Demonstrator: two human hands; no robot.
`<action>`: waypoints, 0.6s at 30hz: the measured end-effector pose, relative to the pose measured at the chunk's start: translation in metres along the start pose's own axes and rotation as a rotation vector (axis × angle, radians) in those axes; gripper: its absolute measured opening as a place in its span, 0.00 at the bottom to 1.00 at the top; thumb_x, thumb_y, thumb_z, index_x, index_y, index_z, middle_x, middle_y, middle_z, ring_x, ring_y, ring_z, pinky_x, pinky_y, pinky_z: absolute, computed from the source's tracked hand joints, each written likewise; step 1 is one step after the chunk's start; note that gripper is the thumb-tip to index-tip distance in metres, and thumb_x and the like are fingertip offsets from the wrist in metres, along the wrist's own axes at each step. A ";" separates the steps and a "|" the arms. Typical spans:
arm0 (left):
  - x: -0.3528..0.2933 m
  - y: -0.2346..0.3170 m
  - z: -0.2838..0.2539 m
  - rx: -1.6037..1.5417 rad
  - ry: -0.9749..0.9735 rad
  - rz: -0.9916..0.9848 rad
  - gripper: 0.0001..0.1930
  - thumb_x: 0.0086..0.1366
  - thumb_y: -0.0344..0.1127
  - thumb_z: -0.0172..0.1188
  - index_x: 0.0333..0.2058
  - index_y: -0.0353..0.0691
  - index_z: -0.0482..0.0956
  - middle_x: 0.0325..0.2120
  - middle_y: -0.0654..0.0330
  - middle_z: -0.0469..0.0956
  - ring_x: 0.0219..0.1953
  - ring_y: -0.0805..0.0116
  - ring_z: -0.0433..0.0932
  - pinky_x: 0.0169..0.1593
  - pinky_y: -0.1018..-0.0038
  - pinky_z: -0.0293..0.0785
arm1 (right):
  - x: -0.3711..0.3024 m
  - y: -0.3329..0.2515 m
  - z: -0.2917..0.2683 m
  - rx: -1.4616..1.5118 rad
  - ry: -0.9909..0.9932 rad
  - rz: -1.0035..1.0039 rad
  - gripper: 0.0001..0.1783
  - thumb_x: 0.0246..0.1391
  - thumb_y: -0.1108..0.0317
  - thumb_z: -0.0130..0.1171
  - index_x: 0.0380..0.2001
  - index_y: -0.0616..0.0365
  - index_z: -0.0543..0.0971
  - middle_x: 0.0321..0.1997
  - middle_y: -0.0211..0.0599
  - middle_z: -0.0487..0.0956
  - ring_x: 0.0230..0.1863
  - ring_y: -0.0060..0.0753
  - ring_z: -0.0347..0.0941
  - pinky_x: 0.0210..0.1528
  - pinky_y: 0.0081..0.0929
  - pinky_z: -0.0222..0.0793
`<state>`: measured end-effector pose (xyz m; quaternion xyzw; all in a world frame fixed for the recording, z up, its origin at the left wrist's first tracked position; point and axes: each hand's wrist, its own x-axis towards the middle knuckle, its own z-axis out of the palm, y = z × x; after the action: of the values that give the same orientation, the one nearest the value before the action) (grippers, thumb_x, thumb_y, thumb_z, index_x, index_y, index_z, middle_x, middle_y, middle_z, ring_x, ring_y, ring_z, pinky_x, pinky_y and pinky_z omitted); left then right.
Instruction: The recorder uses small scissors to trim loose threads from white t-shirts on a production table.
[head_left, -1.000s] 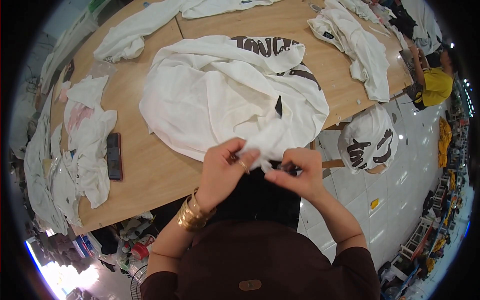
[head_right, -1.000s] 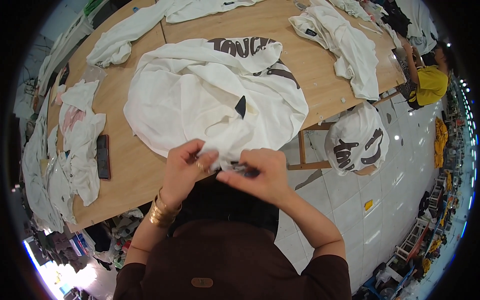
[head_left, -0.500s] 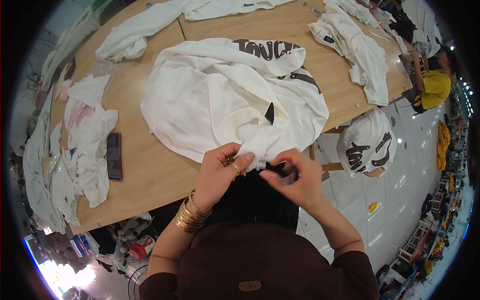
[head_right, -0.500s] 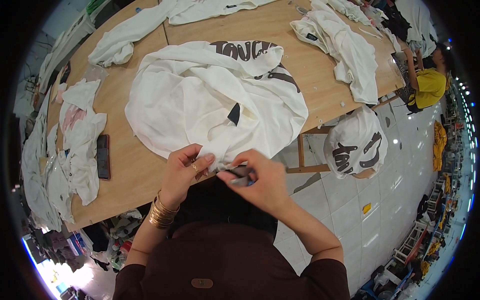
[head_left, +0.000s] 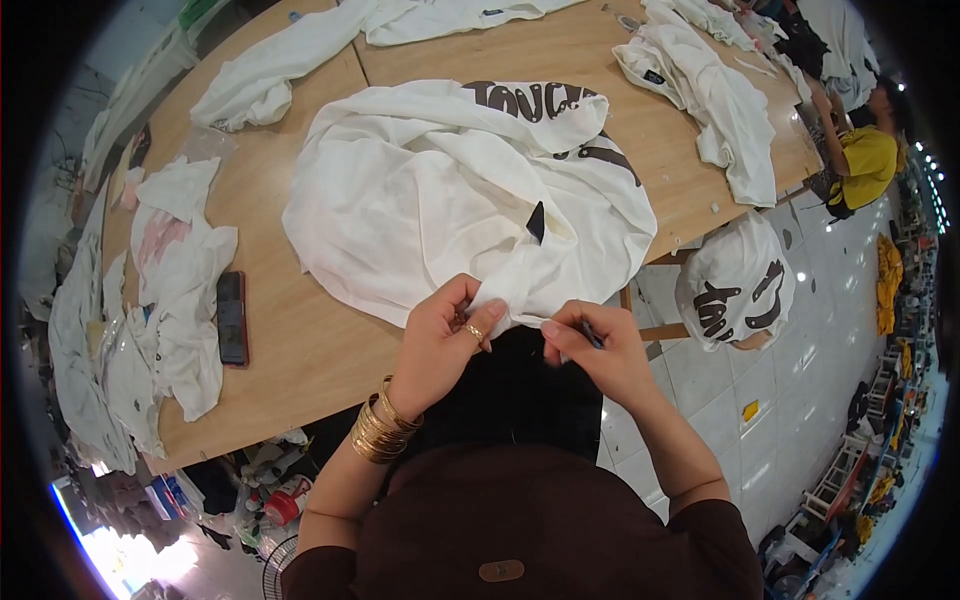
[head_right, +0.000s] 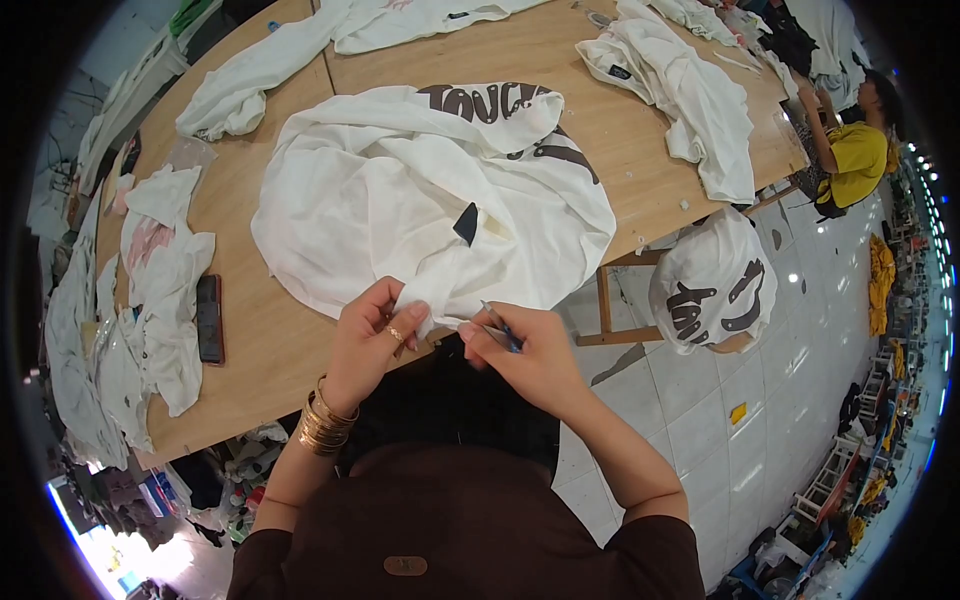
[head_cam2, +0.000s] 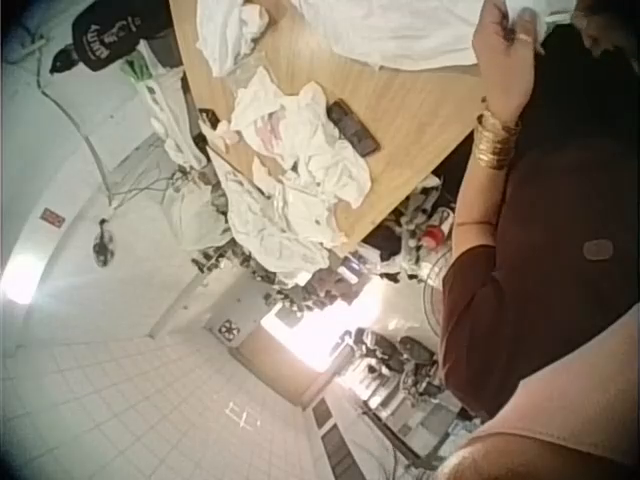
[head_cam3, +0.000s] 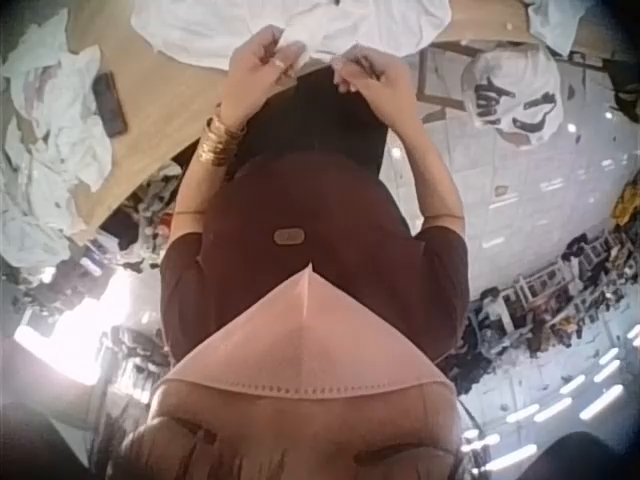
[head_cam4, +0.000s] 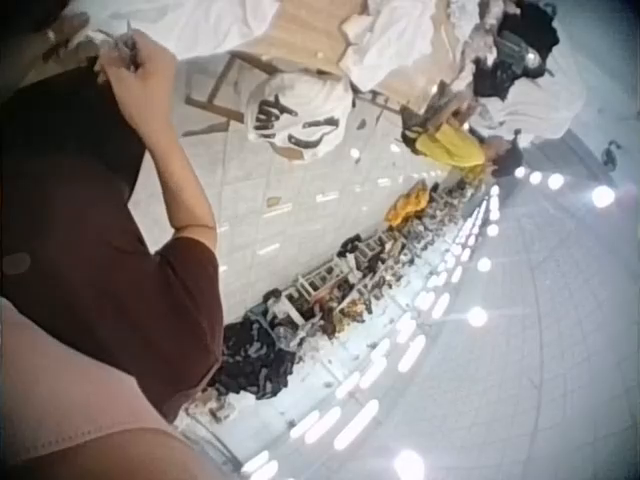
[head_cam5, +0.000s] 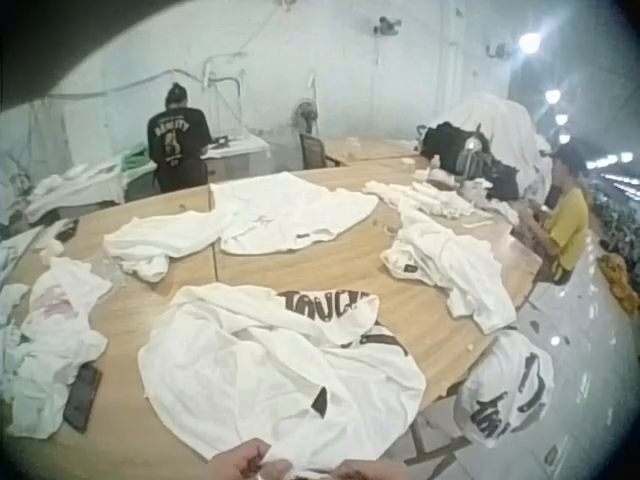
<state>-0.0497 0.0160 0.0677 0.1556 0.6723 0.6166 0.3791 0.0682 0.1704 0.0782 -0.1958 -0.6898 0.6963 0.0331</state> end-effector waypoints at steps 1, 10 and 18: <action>-0.001 -0.001 -0.001 0.014 -0.039 0.010 0.08 0.60 0.32 0.57 0.27 0.36 0.68 0.16 0.69 0.69 0.18 0.85 0.65 0.23 0.86 0.62 | -0.001 -0.012 -0.003 0.062 -0.025 0.055 0.12 0.51 0.66 0.58 0.19 0.63 0.73 0.15 0.25 0.71 0.22 0.11 0.64 0.22 0.14 0.56; -0.001 0.023 -0.003 0.349 -0.095 0.131 0.09 0.54 0.31 0.62 0.31 0.38 0.71 0.20 0.63 0.70 0.18 0.77 0.67 0.24 0.80 0.65 | 0.021 -0.032 -0.021 -0.156 -0.005 0.034 0.15 0.46 0.62 0.62 0.18 0.63 0.74 0.14 0.26 0.69 0.17 0.14 0.58 0.20 0.18 0.51; 0.018 0.033 -0.002 0.842 -0.126 0.785 0.09 0.48 0.36 0.65 0.26 0.41 0.77 0.21 0.64 0.71 0.29 0.66 0.67 0.34 0.71 0.68 | 0.033 -0.062 -0.013 -0.514 -0.184 -0.068 0.15 0.42 0.61 0.63 0.21 0.63 0.73 0.15 0.40 0.70 0.17 0.34 0.65 0.23 0.27 0.61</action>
<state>-0.0714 0.0329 0.0932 0.5670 0.7277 0.3802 0.0666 0.0278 0.1964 0.1309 -0.1105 -0.8501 0.5118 -0.0570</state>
